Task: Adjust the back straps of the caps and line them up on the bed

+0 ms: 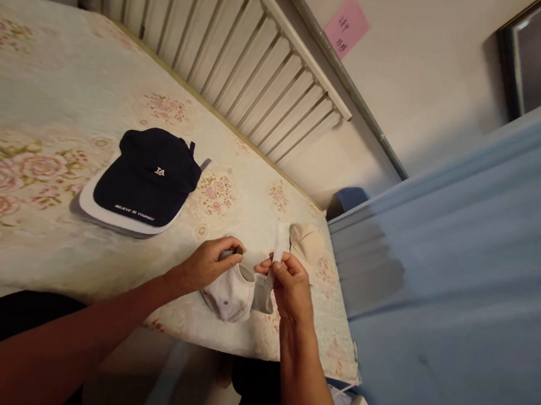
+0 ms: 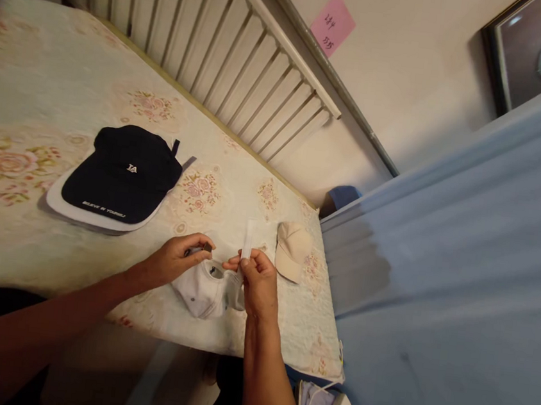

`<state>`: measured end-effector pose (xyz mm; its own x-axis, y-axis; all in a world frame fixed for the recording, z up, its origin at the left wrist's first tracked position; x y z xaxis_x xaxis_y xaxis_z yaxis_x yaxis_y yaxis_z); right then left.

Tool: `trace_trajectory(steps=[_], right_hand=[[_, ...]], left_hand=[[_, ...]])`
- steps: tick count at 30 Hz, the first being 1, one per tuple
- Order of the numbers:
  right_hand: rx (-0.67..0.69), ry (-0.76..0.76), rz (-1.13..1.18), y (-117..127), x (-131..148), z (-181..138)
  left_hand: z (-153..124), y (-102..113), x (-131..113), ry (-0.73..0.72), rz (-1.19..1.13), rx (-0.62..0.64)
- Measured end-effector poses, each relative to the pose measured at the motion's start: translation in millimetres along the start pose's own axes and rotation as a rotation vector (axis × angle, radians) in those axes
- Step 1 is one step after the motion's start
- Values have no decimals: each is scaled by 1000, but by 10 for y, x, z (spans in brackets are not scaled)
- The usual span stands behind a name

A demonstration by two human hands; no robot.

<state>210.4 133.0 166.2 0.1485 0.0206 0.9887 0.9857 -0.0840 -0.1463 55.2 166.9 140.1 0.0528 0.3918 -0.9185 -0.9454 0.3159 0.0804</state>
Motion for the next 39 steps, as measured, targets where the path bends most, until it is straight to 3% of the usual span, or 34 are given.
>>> trace_trajectory(steps=[4,9,17,22,29,39], right_hand=[[31,35,91,-18,145,-55],[53,2,175,-108,98,-79],[182,-150,91,-330,-171,-94],[189,-183,103,-356,-270,-81],[213,-237,173,-445,-414,-65],[216,-287,155,-475,-546,-49]], left_hand=[[39,160,16,67,-162,-44],[78,299,-39,67,-277,-44],[77,179,69,149,-428,40],[47,89,143,173,-539,54],[-3,-106,329,293,-939,69],[-8,-139,365,355,-1067,42]])
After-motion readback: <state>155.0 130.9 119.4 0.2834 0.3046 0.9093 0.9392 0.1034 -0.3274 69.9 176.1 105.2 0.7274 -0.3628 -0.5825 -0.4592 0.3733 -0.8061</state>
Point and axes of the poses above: each hand's wrist, its own z-axis towards the middle knuckle, its own y-axis out of the back of the hand, x = y × z, the point moved 10 cm from there along z, towards the middle knuckle, and after that the axes turned 2 degrees about z, right-handed, at the moved point
